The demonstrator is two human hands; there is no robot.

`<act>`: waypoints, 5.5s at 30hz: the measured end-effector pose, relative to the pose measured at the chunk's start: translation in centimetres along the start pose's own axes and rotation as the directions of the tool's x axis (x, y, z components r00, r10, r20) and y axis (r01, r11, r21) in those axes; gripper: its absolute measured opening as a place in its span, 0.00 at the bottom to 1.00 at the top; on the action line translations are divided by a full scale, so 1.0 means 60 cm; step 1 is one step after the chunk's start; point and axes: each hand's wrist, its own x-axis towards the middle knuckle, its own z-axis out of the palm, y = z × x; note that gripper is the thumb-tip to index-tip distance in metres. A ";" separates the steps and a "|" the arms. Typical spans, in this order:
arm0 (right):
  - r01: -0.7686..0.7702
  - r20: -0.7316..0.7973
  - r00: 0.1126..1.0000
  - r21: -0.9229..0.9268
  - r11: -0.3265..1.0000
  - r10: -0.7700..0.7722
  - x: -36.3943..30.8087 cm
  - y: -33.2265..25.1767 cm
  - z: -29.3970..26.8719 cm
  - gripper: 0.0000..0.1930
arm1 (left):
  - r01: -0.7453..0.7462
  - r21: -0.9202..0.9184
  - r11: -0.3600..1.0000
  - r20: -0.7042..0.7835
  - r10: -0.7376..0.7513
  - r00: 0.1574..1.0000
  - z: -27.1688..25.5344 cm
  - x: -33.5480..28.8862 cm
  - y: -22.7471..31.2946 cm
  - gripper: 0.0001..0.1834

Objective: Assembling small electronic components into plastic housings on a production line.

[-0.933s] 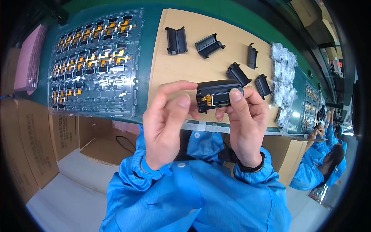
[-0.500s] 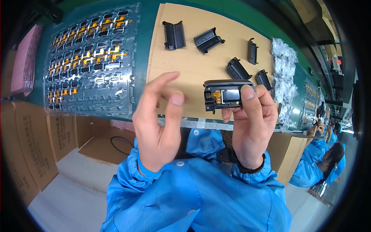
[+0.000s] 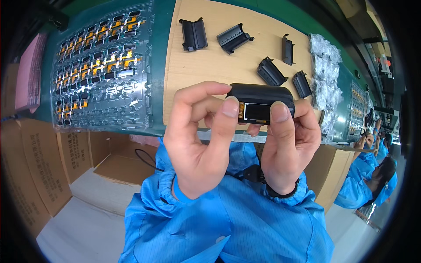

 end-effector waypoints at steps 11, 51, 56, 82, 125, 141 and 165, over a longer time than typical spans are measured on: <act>0.044 0.009 0.999 0.036 0.998 -0.044 -0.008 0.005 -0.002 0.08 | -0.077 -0.057 0.995 -0.059 0.073 0.996 0.016 -0.012 -0.004 0.16; -0.003 0.012 0.998 -0.977 0.213 0.069 0.459 0.019 -0.161 0.26 | -0.015 0.442 0.897 0.199 -0.082 0.977 -0.073 0.005 -0.025 0.12; 0.280 0.266 0.959 -0.934 -0.220 0.094 0.312 0.037 -0.152 0.25 | 0.103 0.500 0.860 0.118 -0.185 0.976 -0.098 0.019 -0.007 0.13; 0.577 0.645 0.762 -0.715 0.396 0.054 0.093 0.062 -0.040 0.12 | -0.187 0.947 0.260 0.101 0.315 0.944 -0.278 0.171 -0.013 0.09; 0.551 0.598 0.798 -0.773 0.314 0.074 0.052 0.071 -0.042 0.22 | 0.100 0.985 -0.140 -0.050 0.327 0.944 -0.403 0.117 0.013 0.12; 0.543 0.591 0.803 -0.777 0.318 0.075 0.044 0.065 -0.042 0.23 | -0.232 0.868 -0.439 0.352 0.215 0.911 -0.406 0.124 0.040 0.07; 0.538 0.409 0.822 -0.329 0.776 -0.396 -0.009 0.129 0.050 0.13 | -0.295 0.624 0.724 0.257 0.166 0.952 -0.155 0.001 0.013 0.07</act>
